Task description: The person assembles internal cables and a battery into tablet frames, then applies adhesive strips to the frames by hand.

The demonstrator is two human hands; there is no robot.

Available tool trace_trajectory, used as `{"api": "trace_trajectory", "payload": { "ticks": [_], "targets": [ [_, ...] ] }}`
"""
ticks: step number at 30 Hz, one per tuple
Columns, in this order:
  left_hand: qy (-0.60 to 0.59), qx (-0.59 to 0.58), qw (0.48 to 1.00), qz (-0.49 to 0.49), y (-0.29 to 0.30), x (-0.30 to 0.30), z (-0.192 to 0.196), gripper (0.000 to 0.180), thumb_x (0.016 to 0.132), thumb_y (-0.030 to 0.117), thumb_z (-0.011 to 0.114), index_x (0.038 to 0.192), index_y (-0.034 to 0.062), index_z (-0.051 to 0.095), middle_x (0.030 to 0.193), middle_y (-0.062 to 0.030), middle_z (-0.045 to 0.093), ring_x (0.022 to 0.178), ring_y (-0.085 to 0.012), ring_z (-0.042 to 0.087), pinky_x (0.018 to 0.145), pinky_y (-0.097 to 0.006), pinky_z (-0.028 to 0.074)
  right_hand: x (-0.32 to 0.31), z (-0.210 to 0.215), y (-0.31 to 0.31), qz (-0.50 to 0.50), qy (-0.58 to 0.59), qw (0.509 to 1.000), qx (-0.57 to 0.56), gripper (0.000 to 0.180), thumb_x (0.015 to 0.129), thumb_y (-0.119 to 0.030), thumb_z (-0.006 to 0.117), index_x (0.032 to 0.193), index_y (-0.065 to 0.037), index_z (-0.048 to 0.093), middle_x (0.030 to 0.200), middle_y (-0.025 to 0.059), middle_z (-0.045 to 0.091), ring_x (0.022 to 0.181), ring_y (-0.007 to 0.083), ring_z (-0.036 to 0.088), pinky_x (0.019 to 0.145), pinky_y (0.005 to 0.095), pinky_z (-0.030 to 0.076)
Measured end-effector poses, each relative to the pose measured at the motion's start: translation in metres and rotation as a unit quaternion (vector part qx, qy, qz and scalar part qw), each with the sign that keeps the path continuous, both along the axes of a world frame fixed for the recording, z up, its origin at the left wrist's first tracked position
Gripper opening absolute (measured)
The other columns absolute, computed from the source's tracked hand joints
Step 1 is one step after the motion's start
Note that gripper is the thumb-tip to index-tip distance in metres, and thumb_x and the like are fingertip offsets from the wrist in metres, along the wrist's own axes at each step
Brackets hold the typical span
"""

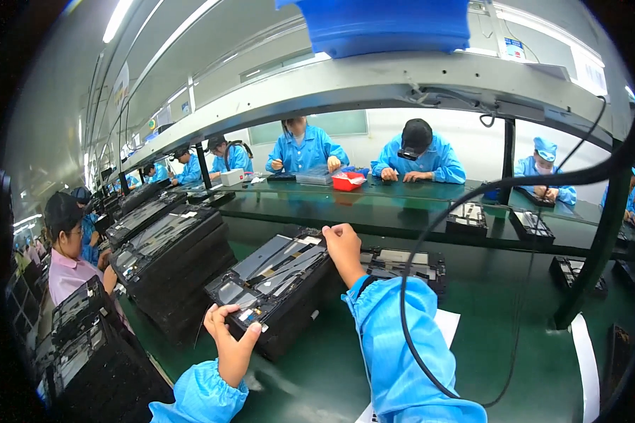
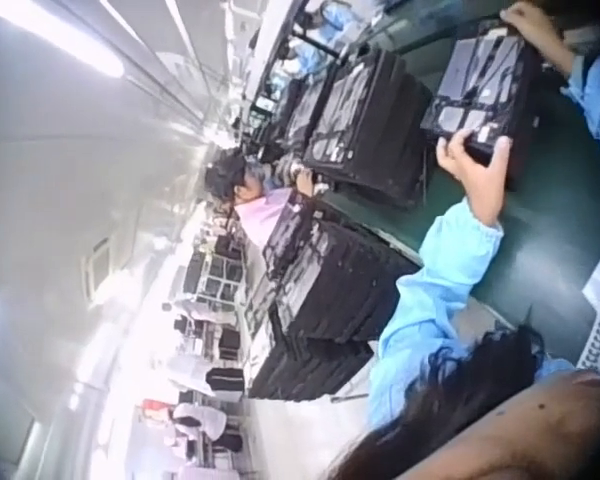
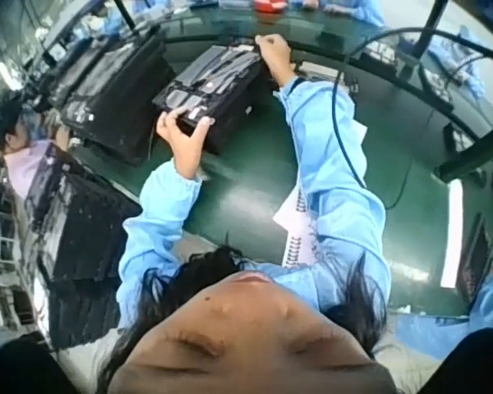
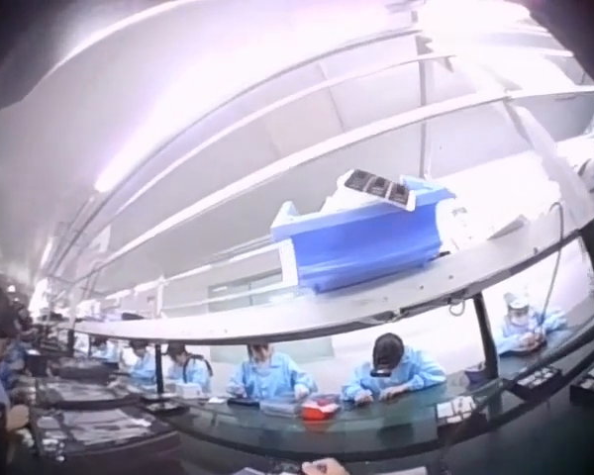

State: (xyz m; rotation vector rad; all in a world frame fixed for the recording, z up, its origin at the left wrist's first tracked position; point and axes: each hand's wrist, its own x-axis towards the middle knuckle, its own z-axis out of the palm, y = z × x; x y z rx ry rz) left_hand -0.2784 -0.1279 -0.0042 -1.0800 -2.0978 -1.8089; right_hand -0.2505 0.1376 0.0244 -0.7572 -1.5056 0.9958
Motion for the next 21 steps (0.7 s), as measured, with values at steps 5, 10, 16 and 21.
{"api": "trace_trajectory", "payload": {
  "ticks": [5, 10, 16, 21],
  "targets": [
    [0.067, 0.010, 0.997, 0.040, 0.010, -0.006, -0.009, 0.053, 0.063, 0.016, 0.071, 0.106, 0.0080, 0.042, 0.126, -0.0221, 0.018, 0.117, -0.0340, 0.024, 0.099, -0.041, 0.020, -0.018, -0.021, 0.005, -0.019, 0.045, 0.996, 0.081, 0.023, 0.076, -0.024, 0.062, 0.074, -0.002, 0.058, 0.072, 0.0132, 0.061, 0.069, 0.0273, 0.059, 0.065, 0.0348, 0.045],
    [0.052, 0.011, 0.997, 0.048, 0.014, -0.010, -0.011, 0.050, 0.069, 0.017, 0.068, 0.111, 0.0091, 0.042, 0.130, -0.0219, 0.017, 0.120, -0.0358, 0.024, 0.099, -0.042, 0.021, -0.016, -0.018, 0.018, 0.075, -0.027, 0.992, 0.094, 0.032, 0.076, -0.034, 0.060, 0.077, -0.001, 0.060, 0.076, 0.0157, 0.061, 0.075, 0.0286, 0.060, 0.068, 0.0360, 0.046],
    [0.271, 0.107, 0.957, 0.009, 0.006, 0.018, -0.006, 0.057, 0.069, 0.017, 0.065, 0.117, 0.0028, 0.039, 0.135, -0.0277, 0.008, 0.124, -0.0391, 0.019, 0.101, -0.048, 0.014, 0.110, -0.020, 0.085, -0.084, -0.500, 0.853, 0.125, 0.039, 0.072, -0.039, 0.059, 0.092, -0.005, 0.062, 0.094, 0.0144, 0.060, 0.087, 0.0344, 0.056, 0.078, 0.0442, 0.043],
    [0.380, -0.036, 0.889, -0.254, 0.062, 0.075, 0.003, 0.034, 0.067, 0.012, 0.063, 0.097, 0.0021, 0.052, 0.118, -0.0211, 0.042, 0.113, -0.0372, 0.038, 0.092, -0.047, 0.030, 0.180, -0.074, 0.071, -0.002, -0.531, 0.773, 0.347, 0.042, 0.065, -0.036, 0.067, 0.096, -0.009, 0.059, 0.101, 0.0110, 0.052, 0.096, 0.0303, 0.047, 0.079, 0.0411, 0.040]
  ]
}}
